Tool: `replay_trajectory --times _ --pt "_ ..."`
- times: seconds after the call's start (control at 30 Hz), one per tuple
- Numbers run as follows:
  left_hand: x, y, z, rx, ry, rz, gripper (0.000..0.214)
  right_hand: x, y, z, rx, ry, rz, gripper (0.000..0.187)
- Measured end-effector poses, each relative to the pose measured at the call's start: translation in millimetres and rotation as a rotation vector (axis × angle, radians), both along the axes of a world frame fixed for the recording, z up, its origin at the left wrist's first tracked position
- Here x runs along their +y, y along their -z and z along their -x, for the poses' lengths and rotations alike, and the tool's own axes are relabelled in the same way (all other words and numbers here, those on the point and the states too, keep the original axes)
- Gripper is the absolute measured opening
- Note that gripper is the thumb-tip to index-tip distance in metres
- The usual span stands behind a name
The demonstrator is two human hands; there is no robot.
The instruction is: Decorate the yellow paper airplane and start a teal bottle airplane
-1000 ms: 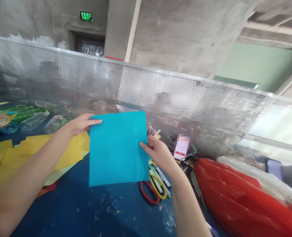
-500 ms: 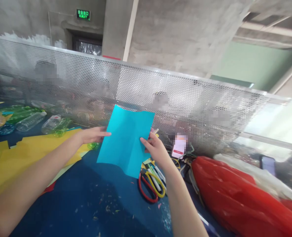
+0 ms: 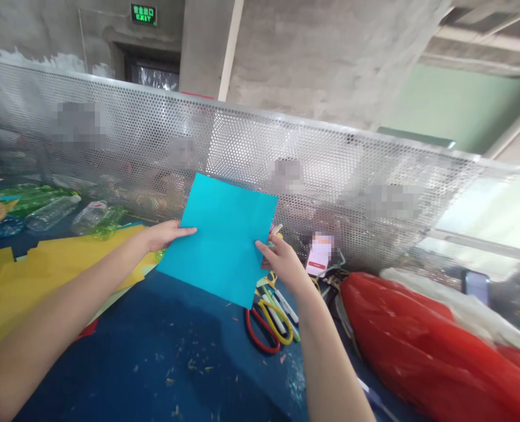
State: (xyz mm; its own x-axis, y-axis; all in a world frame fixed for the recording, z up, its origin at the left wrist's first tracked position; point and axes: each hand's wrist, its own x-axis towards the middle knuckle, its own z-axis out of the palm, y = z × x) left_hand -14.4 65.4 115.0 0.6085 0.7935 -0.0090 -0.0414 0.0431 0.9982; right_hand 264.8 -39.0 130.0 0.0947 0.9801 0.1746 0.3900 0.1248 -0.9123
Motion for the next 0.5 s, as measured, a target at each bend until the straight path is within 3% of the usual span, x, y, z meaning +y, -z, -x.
replay_trajectory --times 0.07,0.17,0.27,0.4,0.5 --pt "2.6 -1.8 3.0 -0.015 -0.056 0.019 0.032 0.1 5.0 -7.9 -0.149 0.003 0.159 0.031" --pt "8.8 -3.7 8.7 -0.056 -0.15 0.073 0.024 -0.2 17.8 -22.7 -0.628 -0.023 0.557 0.027" --pt "17.2 -2.9 13.3 -0.106 -0.236 0.111 0.021 1.0 33.1 -29.7 -0.785 -0.021 0.746 0.028" --pt "26.7 0.9 15.5 -0.132 -0.286 0.122 0.019 5.2 51.4 -21.2 -0.791 -0.036 0.726 0.028" --pt "30.0 2.4 16.3 -0.143 -0.31 0.124 0.018 7.1 62.8 -10.1 -0.742 -0.035 0.549 0.031"
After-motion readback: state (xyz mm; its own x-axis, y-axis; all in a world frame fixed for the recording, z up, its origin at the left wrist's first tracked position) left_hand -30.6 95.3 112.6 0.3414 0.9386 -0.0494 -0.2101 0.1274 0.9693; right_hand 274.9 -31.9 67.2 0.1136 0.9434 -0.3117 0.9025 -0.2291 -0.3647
